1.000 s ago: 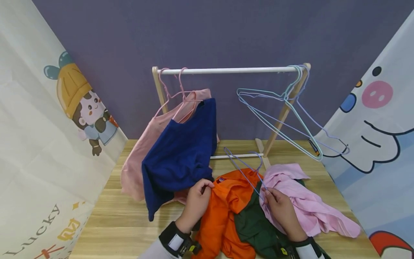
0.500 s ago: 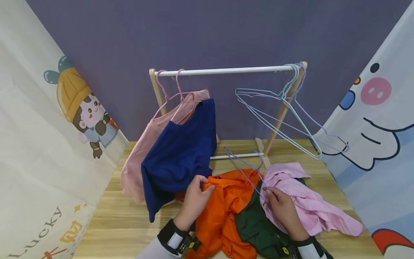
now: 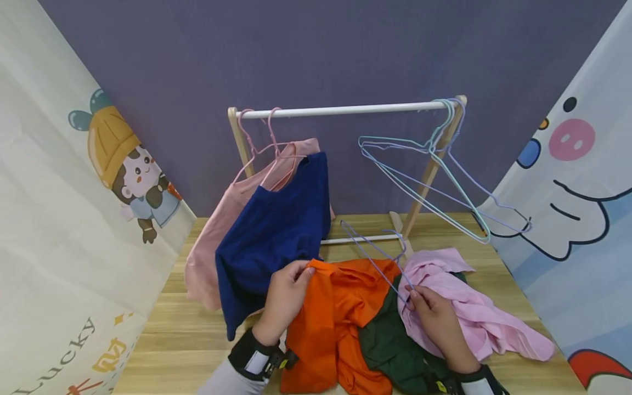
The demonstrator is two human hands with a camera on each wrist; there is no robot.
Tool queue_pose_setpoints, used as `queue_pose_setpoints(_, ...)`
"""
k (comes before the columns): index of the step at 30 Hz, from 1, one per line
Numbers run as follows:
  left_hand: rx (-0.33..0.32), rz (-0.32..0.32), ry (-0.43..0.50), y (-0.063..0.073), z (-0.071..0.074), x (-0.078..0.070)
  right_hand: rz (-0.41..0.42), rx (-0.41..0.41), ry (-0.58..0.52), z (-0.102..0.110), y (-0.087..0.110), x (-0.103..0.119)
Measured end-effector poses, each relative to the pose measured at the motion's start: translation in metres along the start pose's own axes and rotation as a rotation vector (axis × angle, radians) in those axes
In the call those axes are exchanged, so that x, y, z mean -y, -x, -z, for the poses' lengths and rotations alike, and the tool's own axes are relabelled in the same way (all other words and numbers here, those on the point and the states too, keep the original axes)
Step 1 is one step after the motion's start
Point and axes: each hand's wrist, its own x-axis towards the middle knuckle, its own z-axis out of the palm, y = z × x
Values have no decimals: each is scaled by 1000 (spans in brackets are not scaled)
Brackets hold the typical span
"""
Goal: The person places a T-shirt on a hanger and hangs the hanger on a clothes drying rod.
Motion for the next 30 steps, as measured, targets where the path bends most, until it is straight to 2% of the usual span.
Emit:
queue_pose_setpoints(6, -21, -78, -12, -16, 34, -30, 40, -59, 10, 5, 1, 6)
queue_pose_setpoints(8, -2, -120, -42, -20, 45, -38, 46, -86, -1, 7, 2, 9)
queue_pose_setpoints(11, 61, -203, -98, -22, 57, -44, 38, -112, -27, 9, 3, 12)
queue_pose_setpoints(14, 111, -268, -162, -22, 63, -41, 29, -114, -39, 8, 4, 10)
queue_pose_setpoints(17, 135, -266, -197, -21, 64, -29, 32, -102, -42, 4, 4, 5)
queue_pose_setpoints(20, 152, -242, -177, -21, 63, -16, 34, -102, -45, 1, 4, 2)
queue_pose_setpoints(23, 154, -251, -139, -22, 63, -6, 34, -121, -59, 3, 6, 5)
queue_pose_setpoints(27, 140, -288, -110, -23, 65, -2, 73, -167, -84, 10, 7, 14)
queue_pose_setpoints(30, 132, -291, -99, -23, 66, -2, 142, -189, -130, 18, 7, 20)
